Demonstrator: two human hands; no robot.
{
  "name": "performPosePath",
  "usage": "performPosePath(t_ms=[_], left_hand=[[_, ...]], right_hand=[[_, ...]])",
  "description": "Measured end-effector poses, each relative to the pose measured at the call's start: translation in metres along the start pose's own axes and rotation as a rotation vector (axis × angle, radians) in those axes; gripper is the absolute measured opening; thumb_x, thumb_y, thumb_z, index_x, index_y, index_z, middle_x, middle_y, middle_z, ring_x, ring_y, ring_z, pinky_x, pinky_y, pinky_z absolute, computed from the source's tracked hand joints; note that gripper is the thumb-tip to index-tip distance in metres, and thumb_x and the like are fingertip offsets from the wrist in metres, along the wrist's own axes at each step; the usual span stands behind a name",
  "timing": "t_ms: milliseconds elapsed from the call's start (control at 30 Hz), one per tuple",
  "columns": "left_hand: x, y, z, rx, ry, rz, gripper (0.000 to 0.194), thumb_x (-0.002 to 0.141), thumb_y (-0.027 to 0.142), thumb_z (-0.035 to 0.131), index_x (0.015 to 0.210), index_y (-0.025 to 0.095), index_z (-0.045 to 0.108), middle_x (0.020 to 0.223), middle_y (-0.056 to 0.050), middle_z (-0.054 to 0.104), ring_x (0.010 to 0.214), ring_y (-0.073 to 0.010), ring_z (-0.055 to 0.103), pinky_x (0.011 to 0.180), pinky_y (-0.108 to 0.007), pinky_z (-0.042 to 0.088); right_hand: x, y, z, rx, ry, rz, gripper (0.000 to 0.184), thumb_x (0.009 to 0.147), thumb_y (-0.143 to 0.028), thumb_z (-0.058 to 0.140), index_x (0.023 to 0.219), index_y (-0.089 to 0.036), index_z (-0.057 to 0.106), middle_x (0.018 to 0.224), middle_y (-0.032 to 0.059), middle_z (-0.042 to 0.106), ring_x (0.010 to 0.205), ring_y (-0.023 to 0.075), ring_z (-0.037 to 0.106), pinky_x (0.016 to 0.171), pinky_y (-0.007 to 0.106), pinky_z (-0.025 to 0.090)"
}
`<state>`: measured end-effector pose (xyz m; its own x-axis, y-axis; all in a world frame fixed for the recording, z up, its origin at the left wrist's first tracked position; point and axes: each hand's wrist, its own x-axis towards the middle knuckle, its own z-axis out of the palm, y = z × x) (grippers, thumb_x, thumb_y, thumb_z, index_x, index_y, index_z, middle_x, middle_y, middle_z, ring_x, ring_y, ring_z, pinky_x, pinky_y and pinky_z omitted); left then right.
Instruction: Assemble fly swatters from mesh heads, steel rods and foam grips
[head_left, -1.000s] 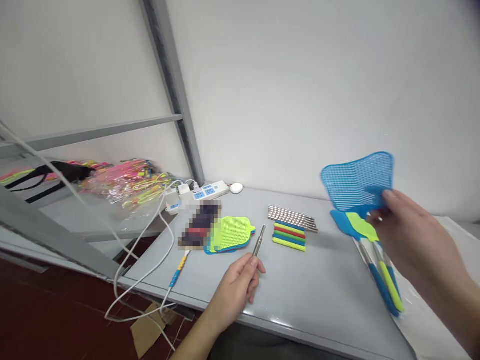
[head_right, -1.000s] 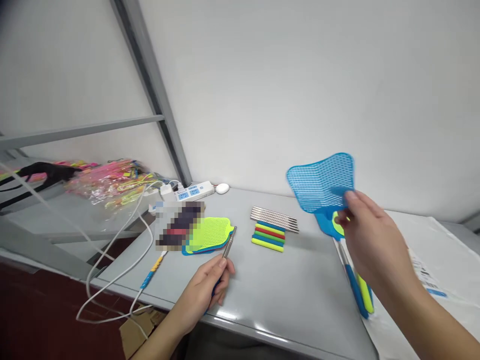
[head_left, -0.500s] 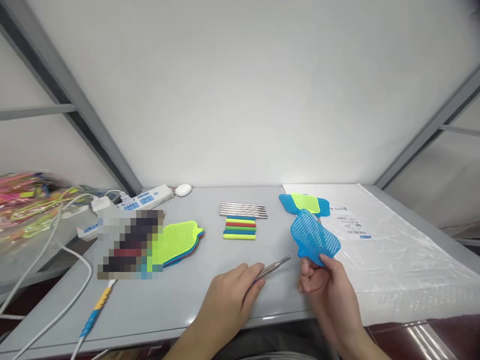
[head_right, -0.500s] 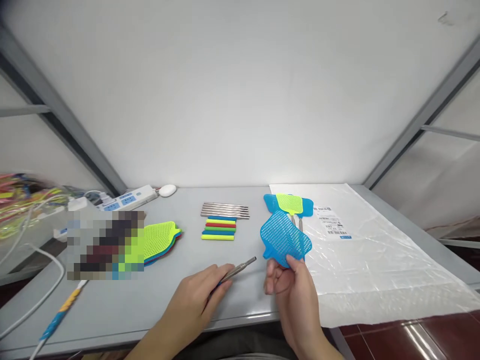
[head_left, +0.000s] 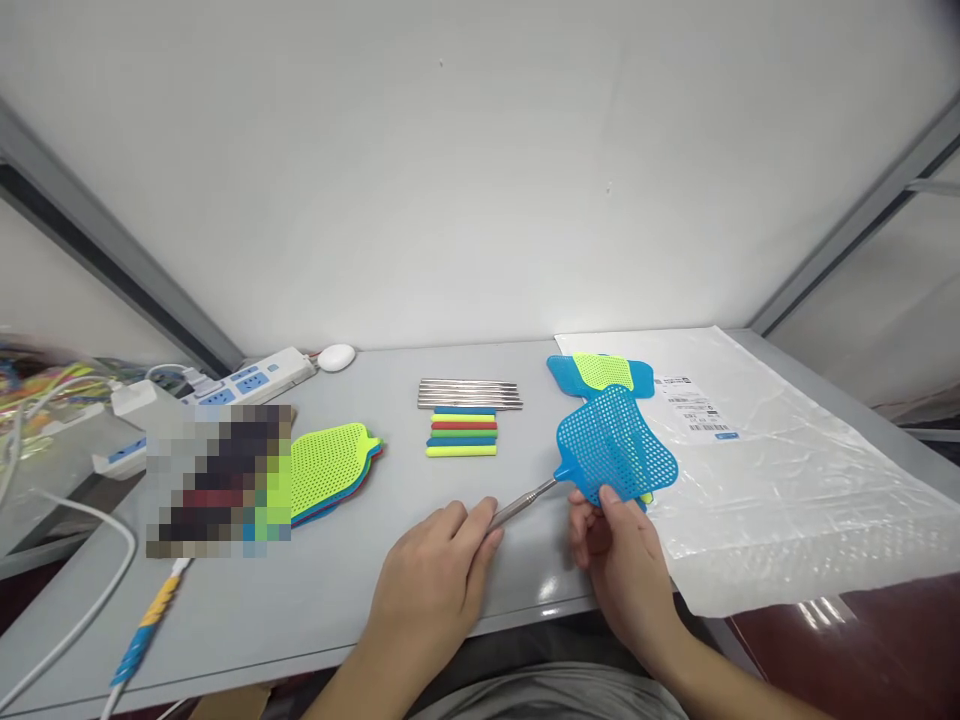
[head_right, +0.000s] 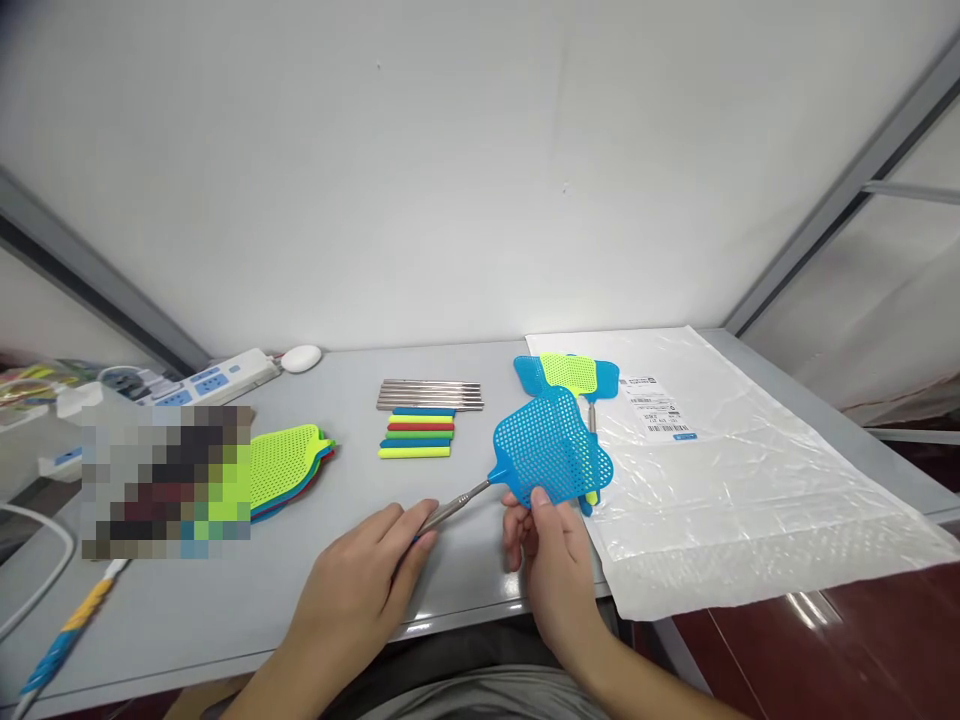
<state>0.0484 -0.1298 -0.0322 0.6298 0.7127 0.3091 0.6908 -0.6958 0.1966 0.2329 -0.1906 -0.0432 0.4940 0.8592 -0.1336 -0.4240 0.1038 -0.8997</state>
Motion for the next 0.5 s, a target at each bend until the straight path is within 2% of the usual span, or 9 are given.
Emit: performPosePath(t_ms=[133,500], left_hand=[[-0.001,0.000,0.000,-0.003,0.003,0.006,0.028,0.101,0.033,0.037,0.116,0.024,0.059,0.079,-0.002,0.063,0.069,-0.0197,0.062,0.060,-0.030,0.043],[-0.006,-0.014,-0.001,-0.012,0.083,0.043,0.028,0.101,0.035,0.041,0.117,0.023,0.060,0.080,-0.003,0.062,0.072,-0.0192,0.061,0.062,-0.029,0.043]], right_hand=[[0.000,0.005,-0.004,-0.055,-0.015,-0.022,0.045,0.092,-0.050,0.055,0.061,-0.017,0.059,0.052,-0.0023,0.052,0.046,0.0098,0.045,0.051,0.024,0.036],[0.001,0.008,-0.007,-0.279,-0.021,-0.076,0.054,0.092,-0.053,0.054,0.050,-0.019,0.055,0.049,0.0003,0.053,0.055,0.0138,0.050,0.061,0.027,0.039]])
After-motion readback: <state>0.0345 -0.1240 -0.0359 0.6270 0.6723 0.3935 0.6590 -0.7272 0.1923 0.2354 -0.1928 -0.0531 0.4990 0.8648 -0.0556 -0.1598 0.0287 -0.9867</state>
